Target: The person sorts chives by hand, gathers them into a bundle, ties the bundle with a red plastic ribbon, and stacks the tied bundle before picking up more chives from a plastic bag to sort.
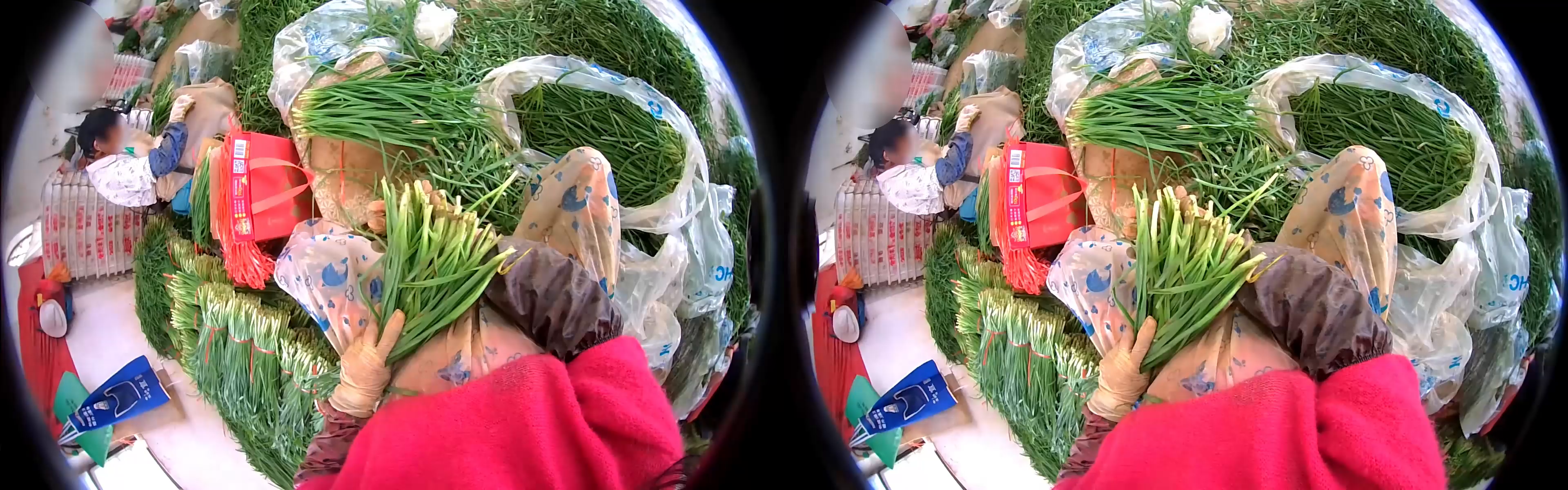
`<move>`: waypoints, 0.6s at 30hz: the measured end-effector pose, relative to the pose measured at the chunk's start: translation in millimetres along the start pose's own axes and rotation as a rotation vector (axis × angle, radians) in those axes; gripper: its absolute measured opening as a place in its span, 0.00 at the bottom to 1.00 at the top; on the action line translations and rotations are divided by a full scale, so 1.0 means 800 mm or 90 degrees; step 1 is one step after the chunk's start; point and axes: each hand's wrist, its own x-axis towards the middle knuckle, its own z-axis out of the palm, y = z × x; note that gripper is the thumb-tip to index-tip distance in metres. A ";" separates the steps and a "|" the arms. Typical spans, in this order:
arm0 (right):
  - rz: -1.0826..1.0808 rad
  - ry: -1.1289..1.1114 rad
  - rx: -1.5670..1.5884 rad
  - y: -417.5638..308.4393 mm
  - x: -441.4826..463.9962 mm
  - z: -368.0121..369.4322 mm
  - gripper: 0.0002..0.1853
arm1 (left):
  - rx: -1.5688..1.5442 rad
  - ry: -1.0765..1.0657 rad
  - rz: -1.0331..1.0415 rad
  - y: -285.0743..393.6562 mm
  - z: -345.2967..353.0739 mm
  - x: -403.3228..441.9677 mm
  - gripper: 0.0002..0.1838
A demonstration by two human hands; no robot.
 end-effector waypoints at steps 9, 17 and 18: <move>-0.283 0.411 -0.866 0.115 -0.007 0.048 0.41 | -0.530 -0.051 -0.066 -0.040 -0.192 0.005 0.42; -0.445 0.421 -0.833 0.107 -0.007 0.025 0.42 | -0.509 -0.330 0.040 -0.097 -0.043 0.086 0.73; -0.448 0.416 -0.838 0.107 -0.010 0.026 0.43 | 0.118 -0.212 0.011 -0.019 -0.068 0.077 0.68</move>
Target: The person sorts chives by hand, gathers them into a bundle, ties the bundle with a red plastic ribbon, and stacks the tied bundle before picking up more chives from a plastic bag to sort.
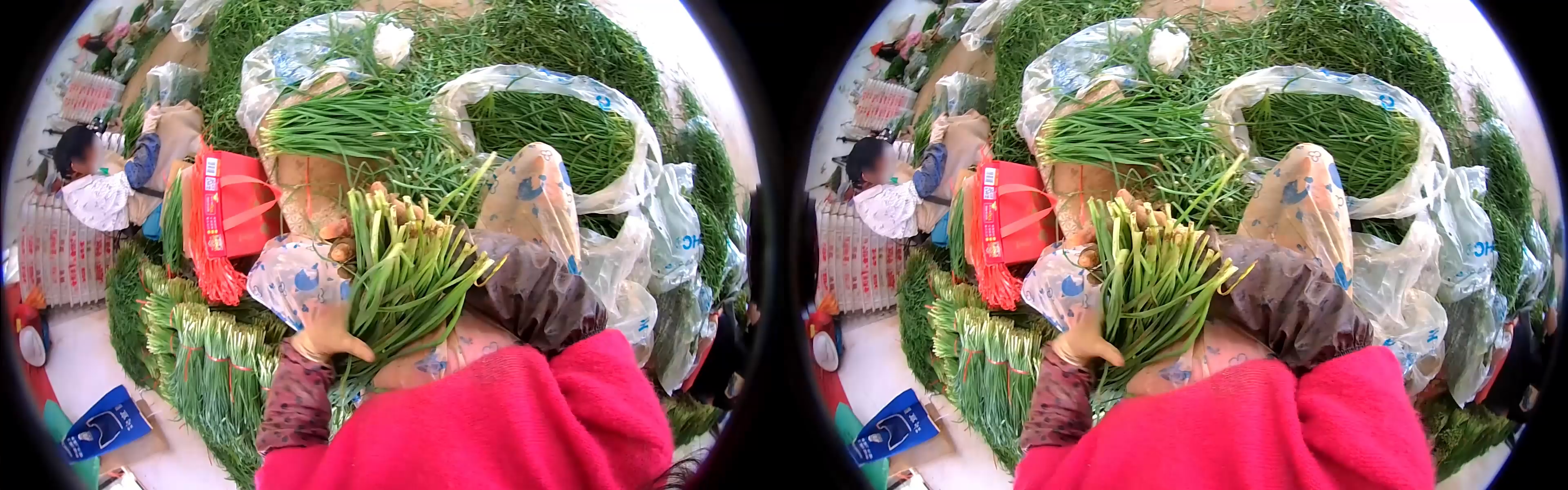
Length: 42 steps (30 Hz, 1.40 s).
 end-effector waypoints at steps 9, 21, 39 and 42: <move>0.140 -0.179 -0.166 -0.089 -0.085 0.004 0.37 | -1.176 -0.055 0.088 0.027 0.070 -0.016 0.45; -0.137 0.290 -0.830 -0.153 -0.116 0.013 0.17 | -1.218 0.192 -0.020 0.034 0.101 -0.044 0.39; -0.476 -0.200 -1.212 0.002 -0.070 0.074 0.06 | -1.043 0.347 -0.141 0.028 0.130 -0.033 0.35; -0.502 -0.134 -1.305 -0.003 -0.070 0.075 0.06 | -1.036 0.405 -0.113 0.033 0.118 -0.029 0.33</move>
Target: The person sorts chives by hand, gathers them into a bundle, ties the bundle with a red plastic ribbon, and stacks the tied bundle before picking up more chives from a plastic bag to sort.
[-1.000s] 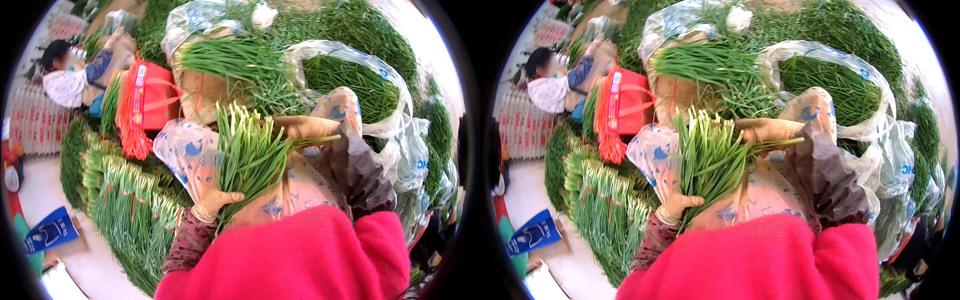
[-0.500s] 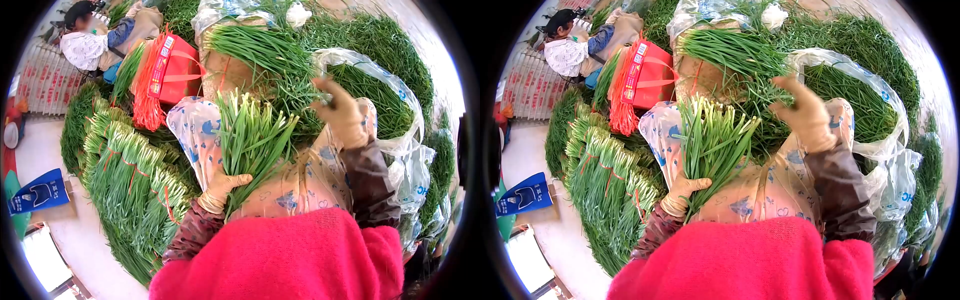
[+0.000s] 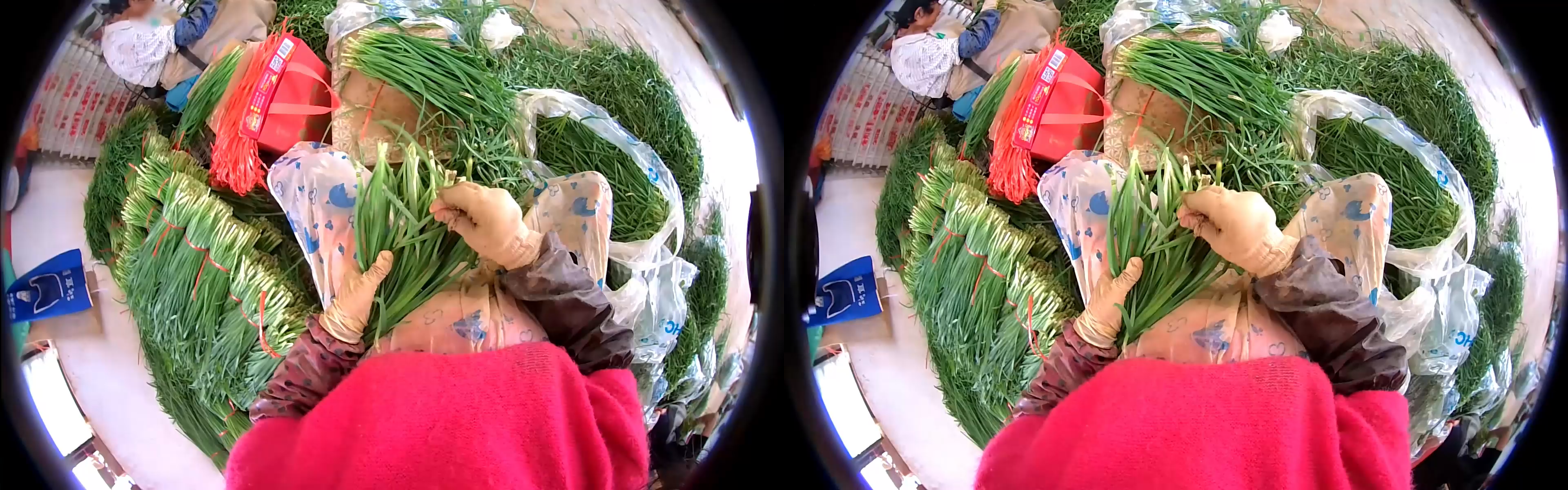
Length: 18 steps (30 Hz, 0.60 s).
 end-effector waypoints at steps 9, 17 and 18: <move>0.388 0.558 0.676 0.059 0.006 -0.065 0.10 | -0.179 -0.001 -0.044 0.006 0.001 -0.005 0.26; 0.539 0.088 0.066 0.142 -0.066 -0.083 0.18 | -0.157 0.015 -0.022 -0.001 -0.001 -0.008 0.31; 0.507 -0.063 -0.195 0.097 -0.056 -0.085 0.31 | -0.163 0.006 -0.046 -0.005 -0.003 -0.007 0.31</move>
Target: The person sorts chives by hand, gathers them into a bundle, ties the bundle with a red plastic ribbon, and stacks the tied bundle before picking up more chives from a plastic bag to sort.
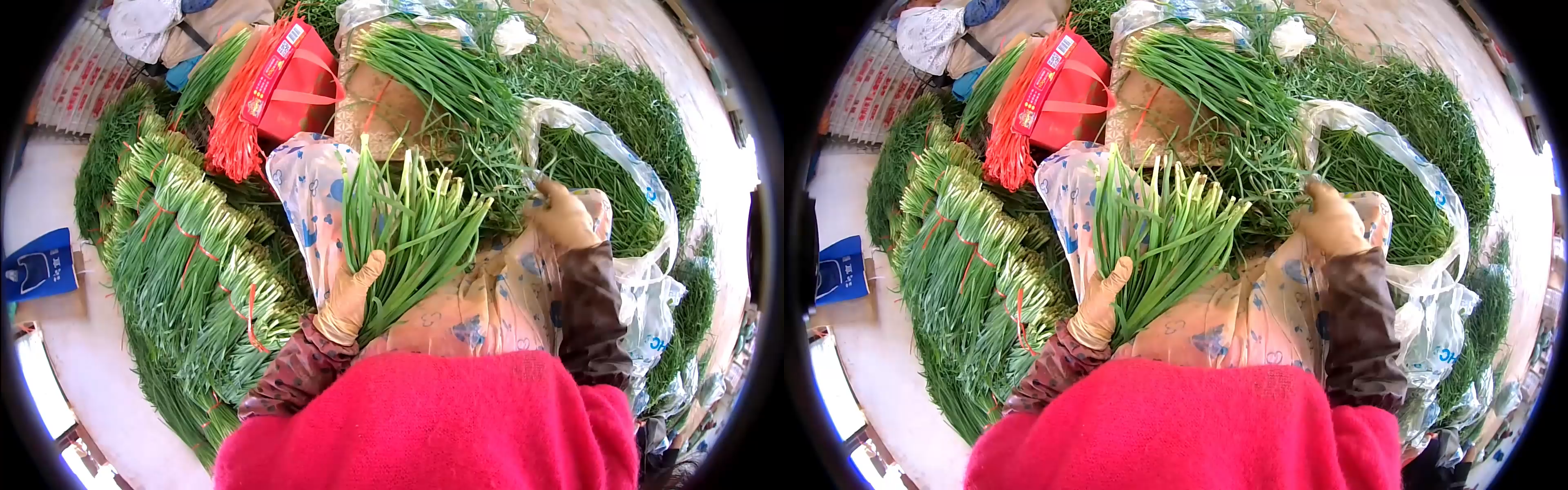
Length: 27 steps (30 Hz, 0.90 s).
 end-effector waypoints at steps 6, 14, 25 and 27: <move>-0.349 0.068 0.083 -0.120 -0.042 -0.031 0.30 | 0.000 -0.006 0.022 0.008 0.009 0.000 0.30; -0.538 -0.027 -0.123 -0.184 0.001 0.009 0.28 | 0.037 -0.006 0.067 0.017 0.014 -0.008 0.28; -0.495 0.012 -0.067 -0.195 0.022 0.034 0.14 | -0.131 -0.011 -0.048 0.000 -0.001 -0.002 0.32; -0.406 0.089 0.105 -0.183 0.029 0.038 0.10 | -0.128 -0.055 -0.061 -0.001 0.001 -0.002 0.37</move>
